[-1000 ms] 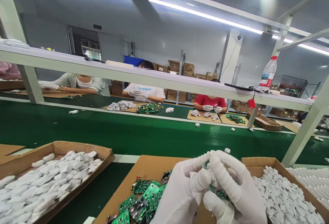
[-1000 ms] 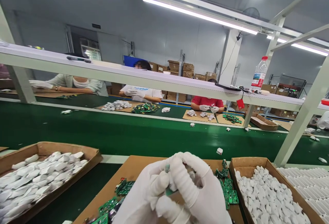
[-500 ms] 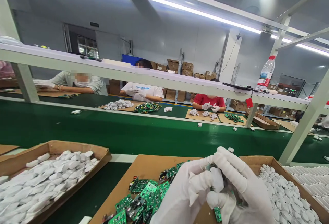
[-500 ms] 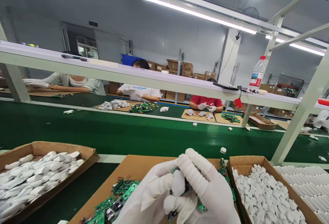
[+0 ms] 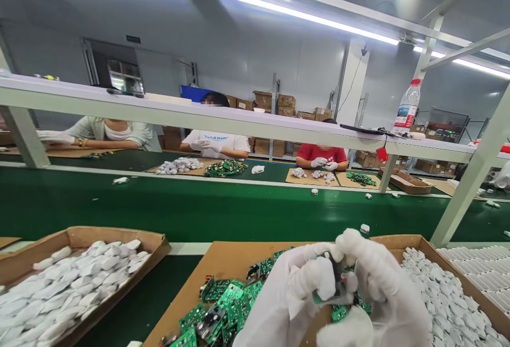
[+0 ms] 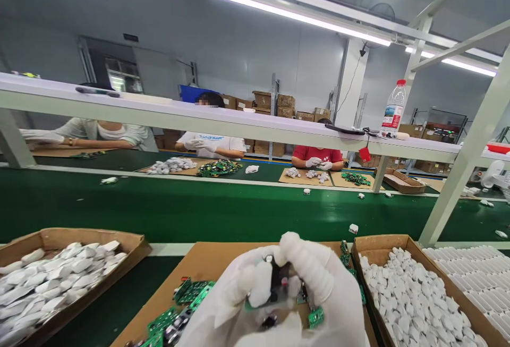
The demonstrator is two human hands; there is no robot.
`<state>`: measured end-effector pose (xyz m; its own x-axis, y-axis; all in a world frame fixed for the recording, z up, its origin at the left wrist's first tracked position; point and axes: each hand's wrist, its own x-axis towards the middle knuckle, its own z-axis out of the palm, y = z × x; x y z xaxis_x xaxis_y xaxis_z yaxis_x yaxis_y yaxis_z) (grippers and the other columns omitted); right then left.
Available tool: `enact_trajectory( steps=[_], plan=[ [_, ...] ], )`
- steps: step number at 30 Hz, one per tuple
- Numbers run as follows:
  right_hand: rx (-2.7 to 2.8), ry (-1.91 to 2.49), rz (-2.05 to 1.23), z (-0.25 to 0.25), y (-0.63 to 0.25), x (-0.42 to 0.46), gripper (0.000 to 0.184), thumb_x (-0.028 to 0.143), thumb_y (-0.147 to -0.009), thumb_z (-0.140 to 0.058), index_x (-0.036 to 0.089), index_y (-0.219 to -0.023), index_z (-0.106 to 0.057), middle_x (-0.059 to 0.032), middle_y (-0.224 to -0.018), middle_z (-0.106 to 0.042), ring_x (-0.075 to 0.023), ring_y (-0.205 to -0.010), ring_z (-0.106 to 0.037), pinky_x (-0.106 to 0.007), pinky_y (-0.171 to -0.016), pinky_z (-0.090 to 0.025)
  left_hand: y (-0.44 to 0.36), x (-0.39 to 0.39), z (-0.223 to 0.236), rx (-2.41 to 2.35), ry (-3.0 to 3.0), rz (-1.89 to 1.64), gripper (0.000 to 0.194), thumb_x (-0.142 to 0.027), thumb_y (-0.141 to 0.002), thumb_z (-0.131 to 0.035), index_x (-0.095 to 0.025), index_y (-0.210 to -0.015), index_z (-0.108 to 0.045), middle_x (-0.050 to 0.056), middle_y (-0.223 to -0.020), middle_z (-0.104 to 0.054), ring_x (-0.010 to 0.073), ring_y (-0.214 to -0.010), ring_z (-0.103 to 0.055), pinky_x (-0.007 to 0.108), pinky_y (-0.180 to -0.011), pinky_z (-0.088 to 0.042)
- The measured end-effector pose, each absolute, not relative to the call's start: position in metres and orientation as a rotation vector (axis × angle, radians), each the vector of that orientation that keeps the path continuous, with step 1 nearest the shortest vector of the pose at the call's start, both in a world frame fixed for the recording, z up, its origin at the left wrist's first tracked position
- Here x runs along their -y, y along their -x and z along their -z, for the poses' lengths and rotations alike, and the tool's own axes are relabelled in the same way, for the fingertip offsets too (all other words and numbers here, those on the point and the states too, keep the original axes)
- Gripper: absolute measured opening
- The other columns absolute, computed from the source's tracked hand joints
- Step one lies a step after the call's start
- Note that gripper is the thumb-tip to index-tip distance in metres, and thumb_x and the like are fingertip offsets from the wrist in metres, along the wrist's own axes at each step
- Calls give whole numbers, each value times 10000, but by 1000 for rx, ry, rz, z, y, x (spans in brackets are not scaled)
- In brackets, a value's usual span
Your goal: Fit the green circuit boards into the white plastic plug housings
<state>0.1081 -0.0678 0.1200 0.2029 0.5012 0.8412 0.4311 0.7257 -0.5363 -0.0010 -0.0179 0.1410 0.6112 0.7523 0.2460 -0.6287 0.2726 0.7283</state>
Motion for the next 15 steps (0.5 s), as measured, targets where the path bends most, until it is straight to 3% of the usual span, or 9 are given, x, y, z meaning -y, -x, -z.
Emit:
enact_trajectory(
  steps=[2, 4, 7, 11, 15],
  plan=[
    [1300, 861, -155, -120, -112, 72, 466, 318, -855, -713, 348, -1308, -609, -78, -1158, -613, -188, -838, -663, -250, -649, -600, 1, 16, -140, -164, -773, -929, 365, -444, -609, -871, -165, -810, -749, 63, -848, -666, 159, -711, -607, 267, -657, -509],
    [1215, 898, -188, -121, -120, 73, 352, 375, -903, -645, 344, -1254, -643, -77, -1222, -580, -175, -900, -643, -253, -708, -596, 1, 12, -138, -157, -703, -920, 405, -419, -629, -867, -204, -959, -771, 70, -941, -691, 157, -739, -647, 252, -664, -536],
    [1159, 850, -238, -124, -131, 67, 287, 355, -949, -571, 325, -1225, -647, -70, -1198, -580, -140, -868, -646, -230, -705, -591, 1, 6, -134, -153, -692, -905, 410, -412, -624, -871, -214, -972, -783, 73, -989, -704, 146, -718, -666, 231, -632, -553],
    [1195, 753, -204, -125, -134, 57, 363, 223, -894, -679, 359, -1224, -614, -14, -955, -675, -141, -819, -708, -250, -720, -617, 2, 0, -130, -185, -716, -952, 355, -382, -650, -859, -239, -968, -791, 74, -1057, -717, 158, -728, -681, 243, -625, -574],
    [1166, 747, -252, -123, -126, 61, 391, 234, -806, -795, 345, -1155, -660, 6, -879, -703, -117, -683, -686, -203, -604, -604, 5, -2, -127, -207, -771, -976, 372, -434, -682, -833, -232, -992, -788, 93, -1089, -724, 186, -802, -694, 278, -726, -585]
  ],
)
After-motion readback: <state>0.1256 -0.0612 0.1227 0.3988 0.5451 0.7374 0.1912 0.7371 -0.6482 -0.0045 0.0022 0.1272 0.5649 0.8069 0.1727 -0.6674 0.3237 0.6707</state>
